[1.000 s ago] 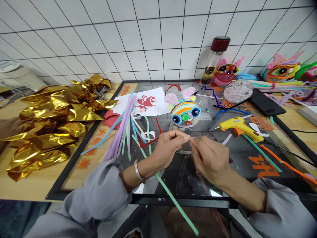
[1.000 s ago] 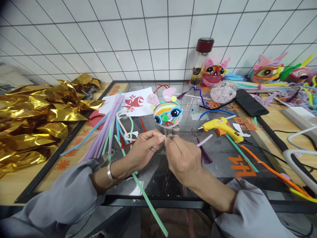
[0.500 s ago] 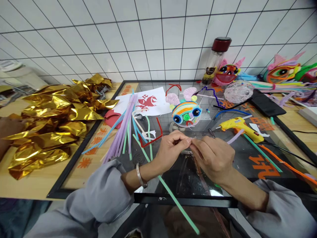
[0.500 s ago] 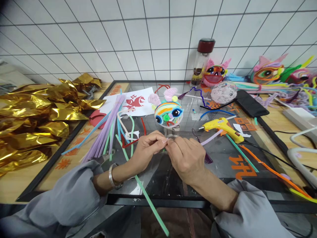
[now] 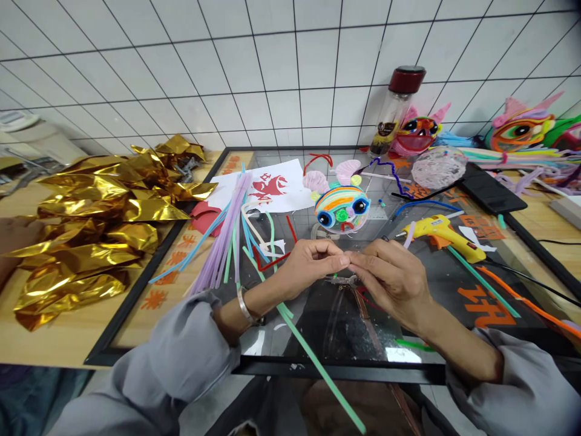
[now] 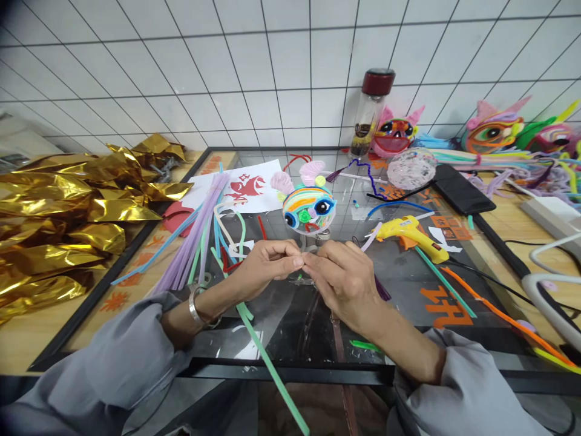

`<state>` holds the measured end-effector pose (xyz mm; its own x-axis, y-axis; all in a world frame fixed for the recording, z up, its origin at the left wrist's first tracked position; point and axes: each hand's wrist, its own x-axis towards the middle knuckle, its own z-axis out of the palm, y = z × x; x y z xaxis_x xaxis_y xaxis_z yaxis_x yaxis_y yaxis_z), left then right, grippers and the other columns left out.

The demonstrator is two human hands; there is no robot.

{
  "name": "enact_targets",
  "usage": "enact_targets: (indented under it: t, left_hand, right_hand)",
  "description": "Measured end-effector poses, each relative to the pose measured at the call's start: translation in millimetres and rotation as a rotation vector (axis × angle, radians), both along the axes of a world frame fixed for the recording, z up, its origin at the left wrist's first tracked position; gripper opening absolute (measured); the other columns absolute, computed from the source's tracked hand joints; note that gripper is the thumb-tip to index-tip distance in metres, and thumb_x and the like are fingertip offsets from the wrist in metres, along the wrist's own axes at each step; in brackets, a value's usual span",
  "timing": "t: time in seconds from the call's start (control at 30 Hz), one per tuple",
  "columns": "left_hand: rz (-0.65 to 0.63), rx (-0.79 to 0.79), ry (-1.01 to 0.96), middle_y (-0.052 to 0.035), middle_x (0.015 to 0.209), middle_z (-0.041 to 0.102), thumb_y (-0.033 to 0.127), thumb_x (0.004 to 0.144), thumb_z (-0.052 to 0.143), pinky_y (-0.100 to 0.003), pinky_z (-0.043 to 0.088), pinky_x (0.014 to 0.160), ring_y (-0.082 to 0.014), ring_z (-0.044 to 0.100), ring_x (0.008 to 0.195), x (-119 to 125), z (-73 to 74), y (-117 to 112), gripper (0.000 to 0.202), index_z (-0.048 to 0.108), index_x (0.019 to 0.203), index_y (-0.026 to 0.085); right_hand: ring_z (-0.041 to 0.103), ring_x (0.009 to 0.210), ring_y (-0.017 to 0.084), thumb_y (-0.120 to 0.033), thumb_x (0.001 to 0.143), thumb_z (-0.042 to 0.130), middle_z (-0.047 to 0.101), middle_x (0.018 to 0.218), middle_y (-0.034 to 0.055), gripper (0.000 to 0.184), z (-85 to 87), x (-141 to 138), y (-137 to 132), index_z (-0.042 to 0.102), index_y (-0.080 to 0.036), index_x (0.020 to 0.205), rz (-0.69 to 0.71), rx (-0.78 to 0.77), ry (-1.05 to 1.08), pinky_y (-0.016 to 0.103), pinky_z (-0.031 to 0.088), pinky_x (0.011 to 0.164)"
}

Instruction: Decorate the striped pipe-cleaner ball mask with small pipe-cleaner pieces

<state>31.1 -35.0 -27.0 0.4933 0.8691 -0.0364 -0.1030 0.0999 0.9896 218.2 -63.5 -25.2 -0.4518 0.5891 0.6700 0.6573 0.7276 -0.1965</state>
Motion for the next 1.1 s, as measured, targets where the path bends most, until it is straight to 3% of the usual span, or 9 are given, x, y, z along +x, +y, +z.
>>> enact_targets:
  t: [0.27, 0.4, 0.53, 0.67, 0.77, 0.9, 1.1]
  left_hand:
    - [0.089, 0.021, -0.035, 0.0022, 0.060, 0.049, 0.029, 0.069, 0.073, -0.024, 0.026, 0.055, -0.0065, 0.039, 0.057, 4, 1.8, 0, 0.023, 0.062, 0.058, 0.012]
    - [0.266, -0.066, -0.133, 0.0051, 0.054, 0.044, 0.026, 0.067, 0.071, -0.023, 0.021, 0.051, -0.0045, 0.031, 0.050, 11, 1.2, -4, 0.021, 0.060, 0.056, 0.013]
    - [0.366, -0.116, -0.173, 0.0046, 0.056, 0.047, 0.025, 0.065, 0.072, -0.022, 0.022, 0.050, -0.0037, 0.031, 0.050, 22, -0.8, -11, 0.020, 0.059, 0.056, 0.013]
    - [0.383, -0.318, -0.260, 0.0060, 0.052, 0.044, 0.027, 0.061, 0.075, -0.020, 0.022, 0.048, -0.0032, 0.031, 0.048, 29, 1.2, -18, 0.023, 0.057, 0.057, 0.013]
    - [0.361, -0.443, -0.335, 0.0071, 0.050, 0.041, 0.030, 0.059, 0.079, -0.018, 0.021, 0.046, -0.0020, 0.029, 0.046, 31, 3.8, -22, 0.028, 0.056, 0.058, 0.013]
    - [0.350, -0.479, -0.397, 0.0061, 0.054, 0.042, 0.031, 0.058, 0.081, -0.017, 0.019, 0.044, -0.0017, 0.030, 0.047, 31, 2.5, -24, 0.031, 0.055, 0.059, 0.013]
    - [0.344, -0.517, -0.411, 0.0056, 0.058, 0.044, 0.032, 0.059, 0.081, -0.017, 0.021, 0.044, -0.0021, 0.032, 0.049, 31, -4.6, -25, 0.032, 0.055, 0.061, 0.013]
  right_hand:
    - [0.055, 0.068, 0.014, -0.010, 0.089, 0.052, 0.063, 0.076, 0.0061, 0.017, -0.7, -5, -1, 0.065, -0.011, 0.100, -0.056, 0.044, 0.004, 0.026, 0.041, 0.062]
    - [0.052, 0.058, 0.012, -0.011, 0.088, 0.054, 0.058, 0.064, 0.0018, 0.010, -0.6, -11, -6, 0.063, -0.012, 0.086, -0.136, 0.102, -0.003, 0.024, 0.038, 0.058]
    - [0.041, 0.051, 0.012, -0.008, 0.086, 0.055, 0.049, 0.052, -0.0022, 0.017, -3.1, -23, -15, 0.059, -0.016, 0.072, -0.190, 0.213, -0.091, 0.026, 0.031, 0.054]
    - [0.038, 0.050, 0.013, -0.011, 0.088, 0.054, 0.047, 0.050, -0.0021, 0.027, -5.1, -31, -18, 0.053, -0.019, 0.061, -0.255, 0.262, -0.168, 0.028, 0.028, 0.055]
    - [0.040, 0.050, 0.013, -0.020, 0.090, 0.056, 0.051, 0.050, -0.0015, 0.026, -2.7, -30, -16, 0.055, -0.019, 0.065, -0.339, 0.278, -0.175, 0.029, 0.026, 0.055]
    - [0.041, 0.049, 0.013, -0.027, 0.090, 0.059, 0.055, 0.051, -0.0012, 0.019, 2.5, -27, -13, 0.060, -0.016, 0.074, -0.385, 0.308, -0.165, 0.029, 0.025, 0.055]
    - [0.042, 0.048, 0.012, -0.021, 0.088, 0.061, 0.053, 0.048, -0.0016, 0.017, 4.9, -26, -10, 0.062, -0.015, 0.073, -0.334, 0.338, -0.160, 0.030, 0.025, 0.054]
